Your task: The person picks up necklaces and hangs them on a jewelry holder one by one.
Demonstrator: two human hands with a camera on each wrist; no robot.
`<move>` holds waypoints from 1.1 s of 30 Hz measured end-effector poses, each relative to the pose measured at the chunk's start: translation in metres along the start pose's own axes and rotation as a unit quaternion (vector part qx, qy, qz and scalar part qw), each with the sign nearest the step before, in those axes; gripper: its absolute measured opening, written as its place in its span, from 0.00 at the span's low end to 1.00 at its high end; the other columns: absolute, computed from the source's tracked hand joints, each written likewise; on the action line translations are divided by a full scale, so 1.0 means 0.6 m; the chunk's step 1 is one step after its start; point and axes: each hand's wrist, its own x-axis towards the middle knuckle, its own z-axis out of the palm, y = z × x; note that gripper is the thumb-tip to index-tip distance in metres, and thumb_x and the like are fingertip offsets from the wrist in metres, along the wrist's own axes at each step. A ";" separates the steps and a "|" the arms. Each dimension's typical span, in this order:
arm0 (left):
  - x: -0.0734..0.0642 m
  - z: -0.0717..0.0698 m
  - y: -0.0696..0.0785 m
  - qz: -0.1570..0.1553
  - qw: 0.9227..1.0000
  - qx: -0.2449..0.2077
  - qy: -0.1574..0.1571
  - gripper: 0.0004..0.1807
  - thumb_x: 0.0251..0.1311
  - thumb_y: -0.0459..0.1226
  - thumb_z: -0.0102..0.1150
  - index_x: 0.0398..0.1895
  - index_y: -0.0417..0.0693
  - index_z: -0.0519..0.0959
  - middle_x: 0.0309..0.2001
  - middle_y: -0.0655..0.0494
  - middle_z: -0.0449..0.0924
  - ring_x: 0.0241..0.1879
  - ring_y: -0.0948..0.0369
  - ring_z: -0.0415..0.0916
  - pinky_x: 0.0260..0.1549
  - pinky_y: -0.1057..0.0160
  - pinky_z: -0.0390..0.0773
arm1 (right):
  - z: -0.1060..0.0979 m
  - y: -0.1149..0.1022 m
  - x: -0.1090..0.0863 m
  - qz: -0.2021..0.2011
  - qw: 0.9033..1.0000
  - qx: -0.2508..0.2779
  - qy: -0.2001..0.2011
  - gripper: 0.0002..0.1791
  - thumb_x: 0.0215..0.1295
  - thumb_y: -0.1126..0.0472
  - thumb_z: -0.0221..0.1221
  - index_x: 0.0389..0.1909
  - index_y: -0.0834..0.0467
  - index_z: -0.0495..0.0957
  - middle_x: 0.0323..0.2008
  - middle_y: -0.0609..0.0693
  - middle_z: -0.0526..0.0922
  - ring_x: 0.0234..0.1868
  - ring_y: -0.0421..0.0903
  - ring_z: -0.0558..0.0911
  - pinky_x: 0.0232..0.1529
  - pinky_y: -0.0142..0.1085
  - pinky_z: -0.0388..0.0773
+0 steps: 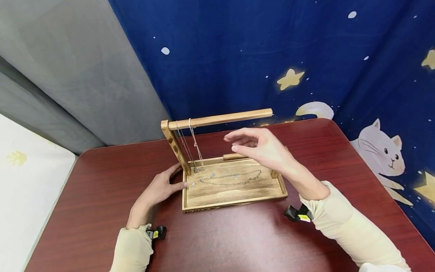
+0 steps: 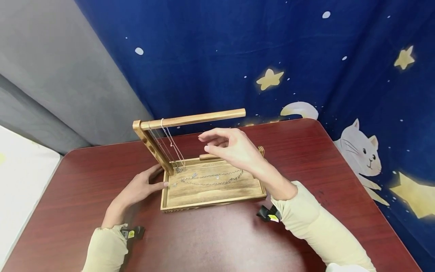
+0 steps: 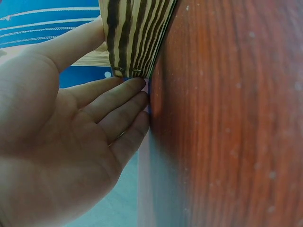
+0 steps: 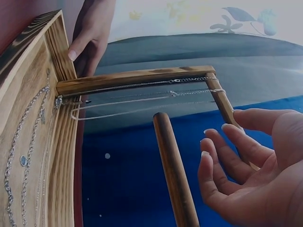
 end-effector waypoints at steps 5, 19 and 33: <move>0.001 -0.001 0.000 -0.001 1.000 0.001 0.000 0.43 0.61 0.46 0.68 0.76 0.42 0.60 0.69 0.44 0.68 0.71 0.46 0.60 0.66 0.43 0.62 | -0.005 0.004 -0.009 0.009 1.000 0.000 -0.003 0.16 0.64 0.59 0.67 0.53 0.51 0.84 0.49 0.42 0.85 0.47 0.41 0.83 0.48 0.36 0.80; 0.000 -0.002 0.001 -0.003 1.000 0.001 0.000 0.43 0.61 0.46 0.68 0.76 0.43 0.60 0.70 0.44 0.67 0.71 0.45 0.60 0.66 0.43 0.62 | -0.008 0.010 -0.026 0.012 1.000 0.012 -0.010 0.17 0.65 0.62 0.66 0.54 0.50 0.83 0.50 0.42 0.85 0.47 0.42 0.84 0.47 0.36 0.81; 0.000 -0.001 -0.001 0.000 1.000 0.004 0.002 0.43 0.61 0.46 0.68 0.75 0.42 0.61 0.69 0.45 0.68 0.71 0.46 0.60 0.67 0.43 0.62 | -0.004 0.023 -0.056 0.017 0.999 0.022 -0.023 0.18 0.65 0.65 0.65 0.55 0.52 0.82 0.50 0.47 0.85 0.48 0.48 0.83 0.46 0.35 0.81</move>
